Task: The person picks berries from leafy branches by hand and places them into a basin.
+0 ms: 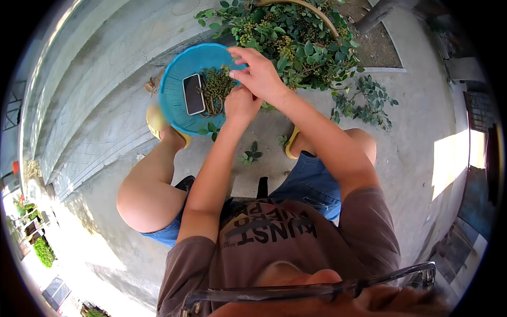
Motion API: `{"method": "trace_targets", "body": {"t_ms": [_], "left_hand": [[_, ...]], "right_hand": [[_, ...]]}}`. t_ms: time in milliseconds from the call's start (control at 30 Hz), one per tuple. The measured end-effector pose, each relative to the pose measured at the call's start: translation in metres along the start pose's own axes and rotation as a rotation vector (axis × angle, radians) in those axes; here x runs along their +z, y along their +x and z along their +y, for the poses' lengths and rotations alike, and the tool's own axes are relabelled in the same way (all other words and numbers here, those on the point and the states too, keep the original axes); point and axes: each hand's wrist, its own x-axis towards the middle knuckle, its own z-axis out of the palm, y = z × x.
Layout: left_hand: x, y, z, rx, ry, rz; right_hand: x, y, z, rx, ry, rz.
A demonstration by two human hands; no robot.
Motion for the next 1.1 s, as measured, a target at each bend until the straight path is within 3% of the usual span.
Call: {"method": "trace_targets", "body": {"t_ms": [133, 200, 300, 400, 500, 667, 733, 767, 833, 867, 933, 1000, 1067, 1100], "left_hand": [[-0.015, 0.000, 0.007, 0.011, 0.009, -0.083], [-0.021, 0.000, 0.008, 0.051, -0.039, -0.118], [-0.028, 0.002, 0.008, 0.104, -0.075, -0.161], [-0.037, 0.005, 0.013, 0.154, -0.017, -0.162], [-0.047, 0.009, 0.021, 0.192, 0.093, -0.124], [-0.060, 0.031, 0.047, 0.259, 0.133, 0.076], [-0.055, 0.049, 0.061, 0.496, 0.042, 0.189], [-0.048, 0.059, 0.067, 0.499, 0.049, 0.185], [-0.032, 0.079, 0.080, 0.754, 0.035, 0.144], [-0.024, 0.086, 0.084, 0.756, 0.041, 0.141], [-0.004, 0.099, 0.080, 0.718, 0.015, -0.004], [0.004, 0.114, 0.073, 0.738, 0.079, -0.003], [0.002, 0.122, 0.067, 0.516, -0.022, -0.273], [0.001, 0.124, 0.064, 0.500, -0.097, -0.276]], "right_hand": [[-0.014, 0.000, 0.002, -0.024, -0.081, -0.110], [-0.044, 0.005, 0.003, -0.032, -0.164, 0.001], [-0.096, 0.002, 0.026, -0.039, -0.593, 0.118], [-0.123, -0.009, 0.044, 0.106, -0.795, 0.029], [-0.130, -0.013, 0.053, 0.249, -0.750, -0.031], [-0.136, -0.018, 0.068, 0.189, -0.705, -0.048], [-0.138, -0.017, 0.069, 0.159, -0.706, -0.057], [-0.139, -0.016, 0.067, 0.161, -0.688, -0.059], [-0.140, -0.017, 0.069, 0.163, -0.666, -0.059], [-0.140, -0.017, 0.071, 0.154, -0.637, -0.054], [-0.142, -0.016, 0.076, 0.147, -0.601, -0.043], [-0.141, -0.016, 0.083, 0.126, -0.567, -0.029], [-0.142, -0.015, 0.087, 0.146, -0.543, -0.031], [-0.142, -0.015, 0.086, 0.161, -0.526, -0.036]]}}
